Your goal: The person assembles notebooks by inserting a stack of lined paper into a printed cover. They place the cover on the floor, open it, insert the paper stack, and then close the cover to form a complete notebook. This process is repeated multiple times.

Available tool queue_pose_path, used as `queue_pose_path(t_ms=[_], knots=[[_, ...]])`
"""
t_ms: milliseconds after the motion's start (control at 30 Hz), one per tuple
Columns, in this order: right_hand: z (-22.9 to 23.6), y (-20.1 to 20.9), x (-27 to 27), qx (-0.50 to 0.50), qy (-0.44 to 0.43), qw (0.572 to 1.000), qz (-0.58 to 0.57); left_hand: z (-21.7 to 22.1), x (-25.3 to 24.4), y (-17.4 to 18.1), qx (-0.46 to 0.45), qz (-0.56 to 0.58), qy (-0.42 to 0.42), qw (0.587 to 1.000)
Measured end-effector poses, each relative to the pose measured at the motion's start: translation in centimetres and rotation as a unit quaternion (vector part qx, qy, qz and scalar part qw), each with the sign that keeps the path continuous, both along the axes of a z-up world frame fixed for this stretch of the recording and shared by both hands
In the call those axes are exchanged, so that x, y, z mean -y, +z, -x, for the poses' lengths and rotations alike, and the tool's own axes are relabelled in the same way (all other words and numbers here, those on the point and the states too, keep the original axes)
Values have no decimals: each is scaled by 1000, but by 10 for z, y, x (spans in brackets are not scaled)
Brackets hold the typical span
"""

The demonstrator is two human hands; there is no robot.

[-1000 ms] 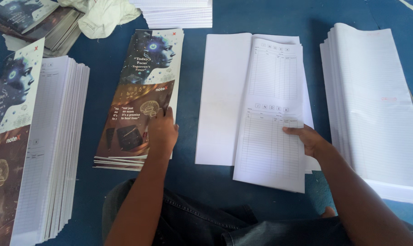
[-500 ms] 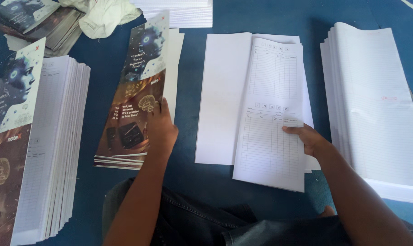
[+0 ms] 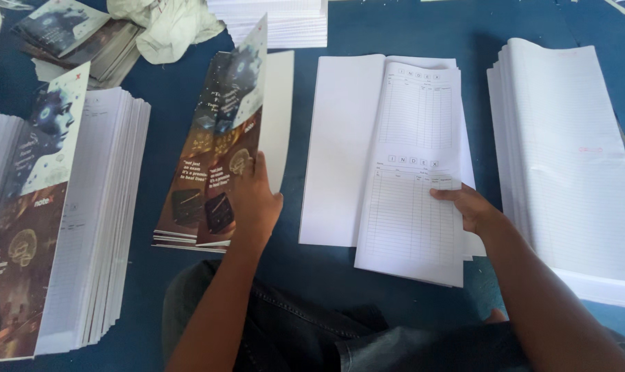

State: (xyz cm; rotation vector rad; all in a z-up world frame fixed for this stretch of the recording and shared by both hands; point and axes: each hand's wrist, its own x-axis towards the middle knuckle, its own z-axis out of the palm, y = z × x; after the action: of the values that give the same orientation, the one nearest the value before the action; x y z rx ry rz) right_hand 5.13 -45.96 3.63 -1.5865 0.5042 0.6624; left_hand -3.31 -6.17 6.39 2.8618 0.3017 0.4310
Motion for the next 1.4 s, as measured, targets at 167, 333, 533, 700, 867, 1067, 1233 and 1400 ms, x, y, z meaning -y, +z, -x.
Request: queue_pose_path(t_ms=[167, 333, 533, 700, 867, 1067, 1233, 1400], knots=[[1, 5, 0, 4, -1, 1000, 17, 17, 11, 0, -13, 1, -49, 999], [6, 18, -2, 17, 6, 999, 45, 26, 33, 0, 6, 22, -96, 995], [6, 38, 0, 37, 9, 995, 91, 27, 77, 7, -1, 15, -106, 994], [7, 56, 8, 55, 3, 993, 103, 22, 116, 10, 9, 57, -111, 992], [7, 73, 15, 87, -9, 992, 86, 13, 146, 9, 54, 73, -125, 988], [3, 83, 22, 106, -47, 991, 65, 3, 174, 9, 55, 119, -121, 984], [-1, 72, 24, 113, -54, 991, 47, -1, 191, 8, 73, 160, -122, 977], [-5, 53, 13, 113, -52, 992, 29, -4, 204, 10, 67, 181, -127, 973]])
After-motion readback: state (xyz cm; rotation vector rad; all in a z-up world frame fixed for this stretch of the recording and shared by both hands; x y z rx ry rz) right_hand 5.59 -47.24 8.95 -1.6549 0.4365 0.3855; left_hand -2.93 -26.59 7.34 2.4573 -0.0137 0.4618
